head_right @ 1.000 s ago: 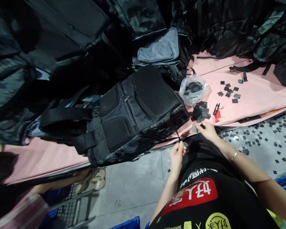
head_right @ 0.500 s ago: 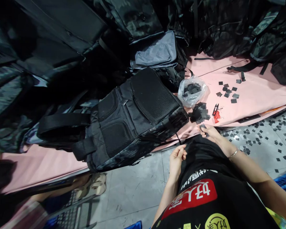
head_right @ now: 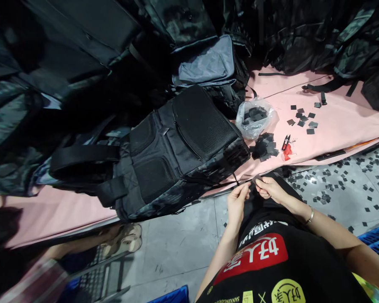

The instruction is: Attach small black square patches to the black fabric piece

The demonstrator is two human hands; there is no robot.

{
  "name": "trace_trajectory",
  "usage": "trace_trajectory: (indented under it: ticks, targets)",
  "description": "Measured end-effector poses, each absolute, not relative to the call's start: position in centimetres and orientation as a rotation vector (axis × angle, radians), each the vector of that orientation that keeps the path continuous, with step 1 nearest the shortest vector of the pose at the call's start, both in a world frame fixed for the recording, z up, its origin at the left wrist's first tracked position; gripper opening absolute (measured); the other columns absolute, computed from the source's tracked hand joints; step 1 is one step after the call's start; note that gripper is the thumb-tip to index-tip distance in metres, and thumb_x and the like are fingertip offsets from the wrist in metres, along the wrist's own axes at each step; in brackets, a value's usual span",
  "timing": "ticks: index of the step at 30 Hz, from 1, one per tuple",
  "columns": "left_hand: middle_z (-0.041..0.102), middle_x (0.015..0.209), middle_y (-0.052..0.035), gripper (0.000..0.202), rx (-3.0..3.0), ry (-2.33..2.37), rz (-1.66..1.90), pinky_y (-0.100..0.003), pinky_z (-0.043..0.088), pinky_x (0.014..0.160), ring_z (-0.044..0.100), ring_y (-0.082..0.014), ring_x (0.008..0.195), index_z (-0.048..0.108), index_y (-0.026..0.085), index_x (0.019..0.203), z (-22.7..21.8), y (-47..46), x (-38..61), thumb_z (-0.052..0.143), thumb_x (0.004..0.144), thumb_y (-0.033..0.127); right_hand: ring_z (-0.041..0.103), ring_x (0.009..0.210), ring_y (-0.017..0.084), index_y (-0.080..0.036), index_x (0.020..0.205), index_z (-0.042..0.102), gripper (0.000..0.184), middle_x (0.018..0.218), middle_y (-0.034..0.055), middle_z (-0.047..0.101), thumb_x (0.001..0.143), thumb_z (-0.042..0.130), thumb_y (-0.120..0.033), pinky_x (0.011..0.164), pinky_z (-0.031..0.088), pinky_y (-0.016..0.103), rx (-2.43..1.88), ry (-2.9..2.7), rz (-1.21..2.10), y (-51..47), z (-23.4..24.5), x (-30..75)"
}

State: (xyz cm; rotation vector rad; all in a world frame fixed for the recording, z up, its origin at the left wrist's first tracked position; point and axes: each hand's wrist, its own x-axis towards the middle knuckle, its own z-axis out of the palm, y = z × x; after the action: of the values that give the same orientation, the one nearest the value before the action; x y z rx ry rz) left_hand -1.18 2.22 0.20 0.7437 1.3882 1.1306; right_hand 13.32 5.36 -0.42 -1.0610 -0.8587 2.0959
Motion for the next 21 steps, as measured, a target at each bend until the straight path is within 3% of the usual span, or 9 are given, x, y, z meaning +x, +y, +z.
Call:
trace_trajectory:
  ticks: [3, 10, 14, 17, 21]
  targets:
    - [0.057, 0.064, 0.0006, 0.032, 0.755, 1.369, 1.149, -0.022, 0.037, 0.055, 0.043, -0.0076, 0.054, 0.068, 0.014, 0.09, 0.1, 2.3, -1.1, 0.065, 0.068, 0.038, 0.02, 0.034, 0.002, -0.017, 0.059, 0.043, 0.043, 0.042, -0.0092, 0.032, 0.072, 0.058, -0.055, 0.036, 0.012, 0.019, -1.109, -0.947, 2.058, 5.0, -0.2, 12.8]
    - [0.04, 0.051, 0.0056, 0.029, 0.743, 1.406, 1.212, -0.02, 0.029, 0.049, 0.034, -0.0058, 0.049, 0.057, 0.014, 0.066, 0.4, 2.9, -1.2, 0.064, 0.068, 0.041, 0.026, 0.034, 0.003, -0.016, 0.055, 0.043, 0.046, 0.039, -0.0076, 0.034, 0.074, 0.055, -0.057, 0.036, 0.015, 0.019, -1.118, -1.015, 2.071, 4.7, -0.1, 13.3]
    - [0.036, 0.052, 0.0062, 0.033, 0.619, 1.337, 1.242, -0.02, 0.027, 0.048, 0.032, -0.0052, 0.048, 0.053, 0.014, 0.065, 0.3, 3.2, -1.4, 0.065, 0.066, 0.045, 0.03, 0.036, 0.004, -0.013, 0.084, 0.055, 0.038, 0.045, -0.0069, 0.041, 0.077, 0.055, -0.051, 0.037, 0.016, 0.019, -1.099, -0.976, 2.045, 4.9, -0.1, 14.6]
    - [0.037, 0.051, 0.0061, 0.034, 0.66, 1.369, 1.211, -0.02, 0.027, 0.047, 0.032, -0.0053, 0.047, 0.053, 0.015, 0.064, 0.1, 3.3, -1.3, 0.065, 0.066, 0.046, 0.032, 0.037, 0.005, -0.013, 0.107, 0.051, 0.047, 0.049, -0.0069, 0.044, 0.076, 0.055, -0.049, 0.038, 0.017, 0.019, -1.191, -1.027, 1.961, 5.2, 0.1, 15.3]
    - [0.041, 0.05, 0.0055, 0.034, 0.832, 1.474, 1.104, -0.02, 0.029, 0.048, 0.034, -0.0064, 0.048, 0.055, 0.015, 0.063, -0.1, 3.1, -0.9, 0.064, 0.065, 0.048, 0.038, 0.039, 0.006, -0.013, 0.093, 0.059, 0.035, 0.045, -0.0063, 0.045, 0.077, 0.055, -0.043, 0.041, 0.026, 0.02, -1.325, -1.38, 1.777, 6.0, 1.0, 15.4]
